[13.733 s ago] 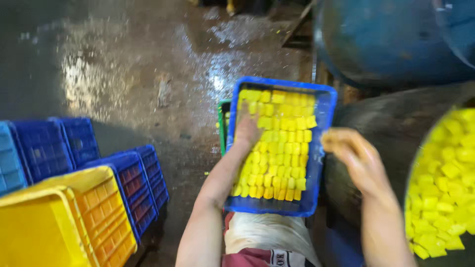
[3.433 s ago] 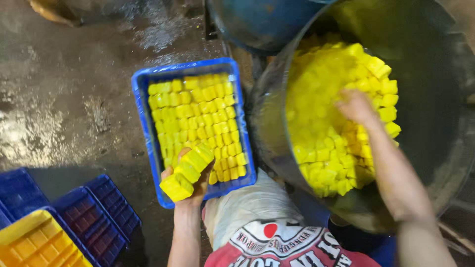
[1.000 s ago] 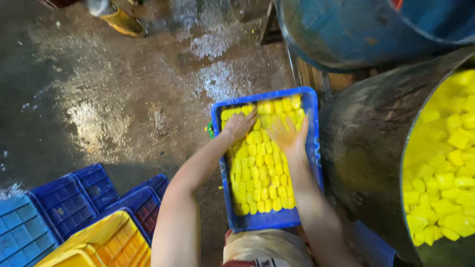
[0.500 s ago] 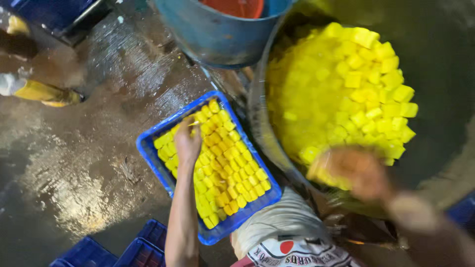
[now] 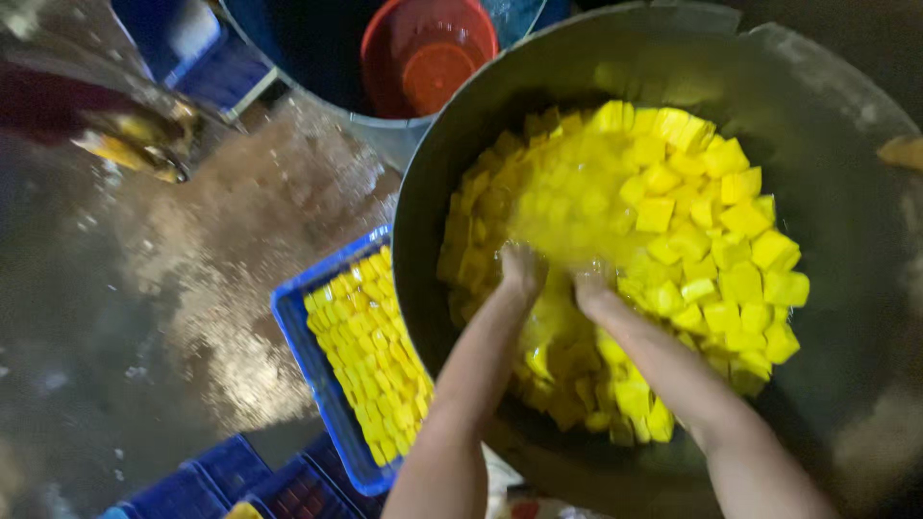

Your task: The person transfers yellow cubed fruit pieces from a large metal basin into a blue plastic crate. They scoop the pieces by hand, arrange them in the crate, and then carry the filled crate to a stack of other crates.

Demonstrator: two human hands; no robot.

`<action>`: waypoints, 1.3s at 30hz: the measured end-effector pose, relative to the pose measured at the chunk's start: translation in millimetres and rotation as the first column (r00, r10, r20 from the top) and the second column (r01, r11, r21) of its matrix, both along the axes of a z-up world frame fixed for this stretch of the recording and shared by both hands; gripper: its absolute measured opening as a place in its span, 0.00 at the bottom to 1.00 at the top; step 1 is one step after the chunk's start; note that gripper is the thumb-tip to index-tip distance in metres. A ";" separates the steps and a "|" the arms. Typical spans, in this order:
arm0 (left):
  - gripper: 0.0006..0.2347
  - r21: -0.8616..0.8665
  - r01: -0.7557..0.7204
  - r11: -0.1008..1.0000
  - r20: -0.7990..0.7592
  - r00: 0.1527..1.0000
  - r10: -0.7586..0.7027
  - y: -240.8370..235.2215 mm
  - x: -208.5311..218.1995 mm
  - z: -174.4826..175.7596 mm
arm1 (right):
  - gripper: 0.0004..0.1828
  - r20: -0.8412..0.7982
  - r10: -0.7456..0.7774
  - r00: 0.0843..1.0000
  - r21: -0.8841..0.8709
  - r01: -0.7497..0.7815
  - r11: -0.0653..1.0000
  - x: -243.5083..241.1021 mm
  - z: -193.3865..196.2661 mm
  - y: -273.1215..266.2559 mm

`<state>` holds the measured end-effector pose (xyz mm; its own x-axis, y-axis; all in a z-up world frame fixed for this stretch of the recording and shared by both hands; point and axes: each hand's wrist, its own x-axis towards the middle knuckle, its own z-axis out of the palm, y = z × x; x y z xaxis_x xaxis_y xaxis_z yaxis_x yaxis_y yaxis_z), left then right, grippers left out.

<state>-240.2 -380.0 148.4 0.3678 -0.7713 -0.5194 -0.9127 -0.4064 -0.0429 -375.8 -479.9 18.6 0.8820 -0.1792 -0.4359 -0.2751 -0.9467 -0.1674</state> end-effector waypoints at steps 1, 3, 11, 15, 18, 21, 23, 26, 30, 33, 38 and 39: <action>0.15 0.071 -0.056 0.996 -0.011 0.998 0.057 6.4 -13.8 -26.8 | 0.30 -0.024 -0.005 1.000 0.036 0.005 0.999 -3.4 6.4 -0.9; 0.15 0.202 -0.105 0.974 -0.056 0.991 0.119 21.5 -29.7 -68.1 | 0.31 -0.098 -0.016 0.995 0.167 0.032 0.985 -10.4 17.1 -12.5; 0.15 0.509 -0.076 0.858 -0.499 0.786 0.366 30.3 84.9 -72.0 | 0.22 -0.477 -0.433 0.765 0.861 0.506 -0.056 18.1 27.0 -111.7; 0.16 0.326 -0.330 0.886 -0.588 0.662 0.464 -13.0 144.7 -52.4 | 0.21 0.041 -0.560 0.828 0.612 0.422 0.669 74.2 56.5 -132.6; 0.17 0.096 -0.295 0.951 -0.423 0.853 0.307 -49.4 133.8 -60.1 | 0.22 -0.101 -0.527 0.844 0.285 0.532 0.797 102.5 77.2 -117.2; 0.16 -0.011 0.299 0.954 0.062 0.953 -0.298 -64.6 100.7 -83.2 | 0.24 -0.184 -0.541 0.821 0.133 0.566 0.814 109.2 87.0 -103.1; 0.15 0.136 0.328 0.935 0.054 0.940 -0.338 -56.3 86.7 -104.3 | 0.25 -0.229 -0.542 0.809 0.118 0.576 0.809 104.6 85.4 -99.3; 0.21 0.137 0.393 0.909 0.175 0.894 -0.413 -33.6 86.0 -134.4 | 0.26 -0.315 -0.519 0.795 0.172 0.585 0.792 92.5 83.0 -105.4; 0.19 0.253 0.423 0.870 0.129 0.877 -0.464 -17.5 91.2 -145.7 | 0.28 -0.342 -0.429 0.836 0.340 0.536 0.773 62.8 89.1 -121.1; 0.25 -0.047 0.213 0.976 0.092 0.974 -0.208 -35.4 104.8 -103.9 | 0.32 -0.241 -0.404 0.882 0.724 0.441 0.530 49.3 95.3 -121.9; 0.17 -0.217 -0.332 0.918 -0.443 0.871 0.210 -46.0 112.2 50.7 | 0.17 -0.454 0.067 0.889 0.524 0.205 0.827 22.6 69.1 -34.3; 0.22 -0.315 -0.403 0.860 -0.552 0.814 0.180 -37.3 110.6 86.0 | 0.16 -0.290 0.289 0.912 0.464 -0.130 0.876 22.9 59.9 -14.7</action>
<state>-129.6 -417.3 234.5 0.3932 -0.8455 -0.3614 -0.5977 -0.5337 0.5983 -352.9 -494.6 78.6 0.6589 0.2659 -0.7037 -0.1925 -0.8447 -0.4994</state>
